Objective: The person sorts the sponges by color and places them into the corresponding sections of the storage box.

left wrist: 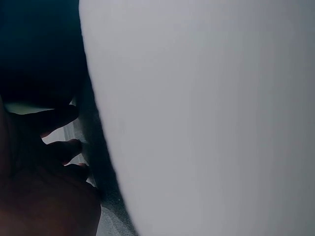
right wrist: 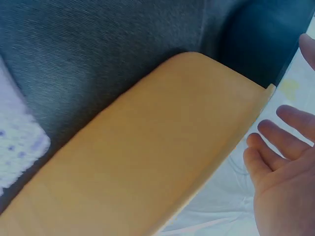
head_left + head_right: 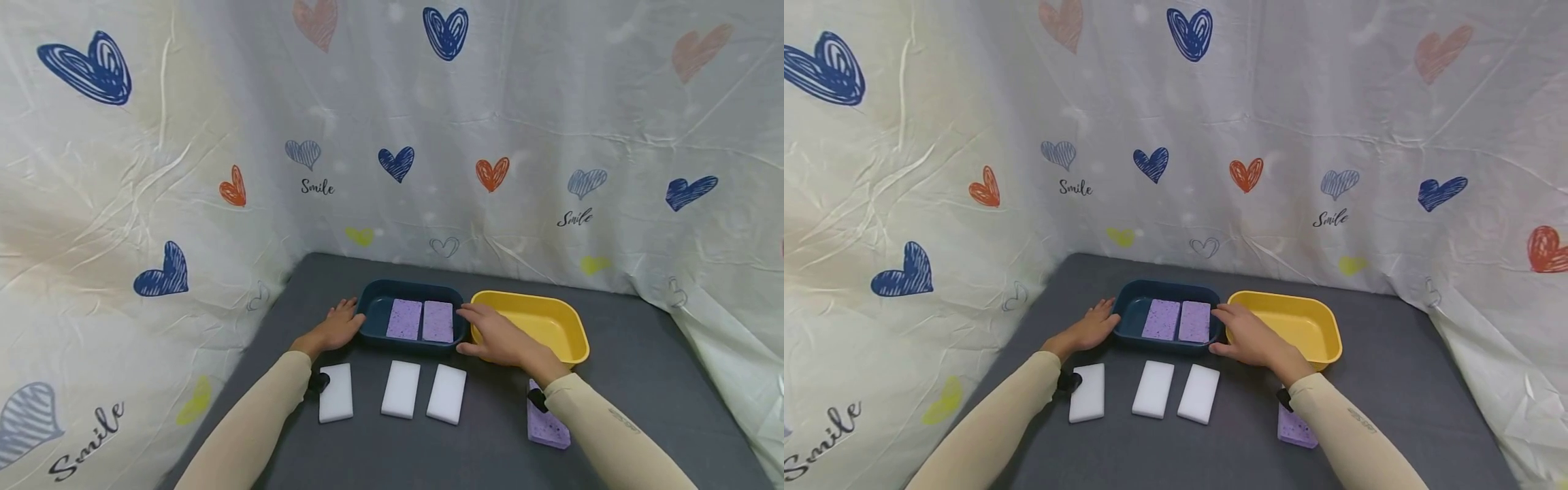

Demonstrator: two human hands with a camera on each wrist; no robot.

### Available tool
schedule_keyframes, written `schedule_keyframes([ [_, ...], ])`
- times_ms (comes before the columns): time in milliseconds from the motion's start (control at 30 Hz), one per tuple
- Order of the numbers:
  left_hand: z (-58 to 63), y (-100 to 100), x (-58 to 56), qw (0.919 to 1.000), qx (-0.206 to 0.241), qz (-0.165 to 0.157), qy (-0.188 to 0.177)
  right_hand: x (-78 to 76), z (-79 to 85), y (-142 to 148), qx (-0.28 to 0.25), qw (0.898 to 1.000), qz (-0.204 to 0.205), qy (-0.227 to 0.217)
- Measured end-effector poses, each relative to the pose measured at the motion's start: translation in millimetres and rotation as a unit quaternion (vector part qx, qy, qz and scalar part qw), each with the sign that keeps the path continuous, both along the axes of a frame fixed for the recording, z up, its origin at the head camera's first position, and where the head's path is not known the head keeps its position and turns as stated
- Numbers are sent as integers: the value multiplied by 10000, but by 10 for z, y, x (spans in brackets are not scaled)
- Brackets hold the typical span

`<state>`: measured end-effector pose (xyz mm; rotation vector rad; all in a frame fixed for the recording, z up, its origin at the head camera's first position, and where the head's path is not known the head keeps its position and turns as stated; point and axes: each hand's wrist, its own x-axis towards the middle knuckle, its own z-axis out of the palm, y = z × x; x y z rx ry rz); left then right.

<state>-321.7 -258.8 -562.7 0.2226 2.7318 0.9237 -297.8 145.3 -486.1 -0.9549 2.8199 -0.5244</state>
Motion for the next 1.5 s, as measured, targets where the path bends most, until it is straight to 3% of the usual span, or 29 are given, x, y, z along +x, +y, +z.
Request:
schedule_keyframes([
  [133, 50, 28, 50, 10000, -11, 45, -12, 81, -15, 44, -113, 9999, -6, 0],
  [400, -61, -10, -10, 9999, -91, 20, 100, 251, -25, 123, -209, 9997, 45, 131],
  [633, -86, -36, -39, 10000, -37, -2, 88, 399, -60, 223, -198, 9996, 82, 187],
  [967, -17, -17, -30, 9999, -29, -82, -81, 608, -132, 341, -309, 9994, 23, 158],
  [1200, 24, 7, 18, 10000, -4, -51, 43, 758, -160, 498, -413, 9988, 11, 260],
  [1500, 3, -22, -3, 9999, 110, -26, 82, 900, -184, 660, -513, 9962, -65, 706],
])
